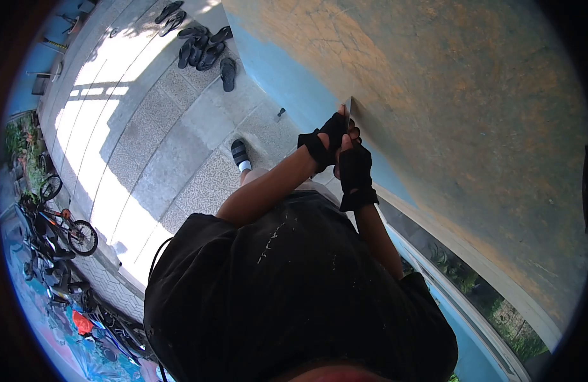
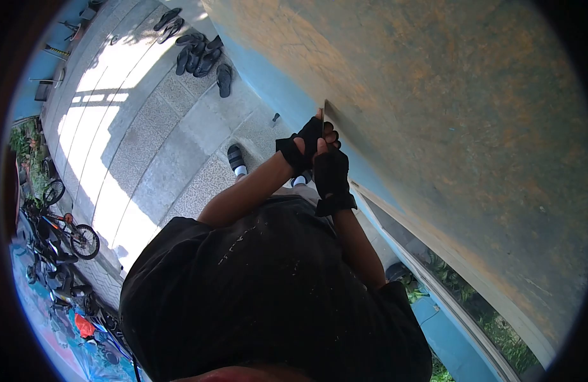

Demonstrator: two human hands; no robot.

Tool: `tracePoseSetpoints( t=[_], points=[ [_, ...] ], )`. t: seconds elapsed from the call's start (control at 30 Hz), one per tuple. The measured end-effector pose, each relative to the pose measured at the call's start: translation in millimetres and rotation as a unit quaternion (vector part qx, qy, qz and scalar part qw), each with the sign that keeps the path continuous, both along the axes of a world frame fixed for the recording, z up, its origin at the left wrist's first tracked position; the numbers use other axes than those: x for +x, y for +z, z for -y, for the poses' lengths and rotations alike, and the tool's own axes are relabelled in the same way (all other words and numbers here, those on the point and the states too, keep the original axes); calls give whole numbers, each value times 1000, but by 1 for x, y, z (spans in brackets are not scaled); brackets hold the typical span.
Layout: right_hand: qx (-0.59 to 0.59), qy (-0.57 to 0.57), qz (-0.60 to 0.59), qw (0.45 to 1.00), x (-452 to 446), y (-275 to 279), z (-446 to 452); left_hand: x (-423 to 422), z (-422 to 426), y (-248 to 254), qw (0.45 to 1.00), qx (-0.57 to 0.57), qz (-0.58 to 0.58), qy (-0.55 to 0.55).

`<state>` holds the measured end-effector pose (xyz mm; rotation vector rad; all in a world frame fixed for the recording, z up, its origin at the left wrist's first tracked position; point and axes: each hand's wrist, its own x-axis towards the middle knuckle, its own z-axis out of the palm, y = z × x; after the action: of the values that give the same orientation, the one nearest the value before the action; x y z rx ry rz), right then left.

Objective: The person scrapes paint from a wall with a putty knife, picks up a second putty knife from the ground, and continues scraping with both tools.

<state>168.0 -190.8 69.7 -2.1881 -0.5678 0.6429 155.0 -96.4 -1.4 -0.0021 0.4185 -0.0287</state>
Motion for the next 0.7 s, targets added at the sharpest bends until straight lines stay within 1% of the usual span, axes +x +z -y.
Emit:
tracePoseSetpoints(
  t=[0.07, 0.17, 0.23, 0.27, 0.3, 0.37, 0.4, 0.47, 0.5, 0.53, 0.57, 0.6, 0.63, 0.67, 0.7],
  points=[
    [7, -17, -10, 1000, 6, -6, -5, 6, -7, 0, 1000, -3, -8, 3],
    [-8, -35, -44, 998, 3, -16, 16, 6, 10, 2, 999, 30, -30, 10],
    [66, -55, -41, 995, -1, -10, 22, 5, 15, 9, 1000, -2, -11, -26],
    [66, -94, -155, 981, 3, -4, 22, 6, 10, 9, 1000, 1, -10, -23],
    [67, -92, -155, 981, 4, -3, 15, 7, 3, 9, 1000, 13, -26, -8],
    [-7, -8, -6, 1000, 5, 2, -5, 8, -5, 6, 998, 35, -57, 16],
    [-7, -10, -4, 1000, 7, -3, -8, 4, -10, 3, 999, 6, -37, 35],
    [5, 9, 18, 1000, 6, -18, -4, 7, -8, 4, 999, 16, -35, 19],
    [2, 8, 13, 1000, 0, -23, 6, 4, -6, 4, 999, 27, -37, 3],
    [30, -28, -35, 999, -1, -26, 14, 1, -1, 10, 998, 42, -35, -8],
    [59, -61, -82, 993, -1, -20, 14, 7, 1, 2, 998, 48, -32, -5],
    [45, -61, -116, 990, 2, -11, 17, 9, 10, -10, 999, 45, -2, -4],
    [46, -57, -118, 990, 2, -13, 13, 6, 9, -4, 999, 43, 29, -3],
    [46, -42, -96, 993, 4, -16, 8, 3, 4, 3, 1000, 19, -4, -14],
    [42, -32, -75, 996, 4, -19, 7, -1, 0, 4, 1000, 18, -5, -15]
  ],
)
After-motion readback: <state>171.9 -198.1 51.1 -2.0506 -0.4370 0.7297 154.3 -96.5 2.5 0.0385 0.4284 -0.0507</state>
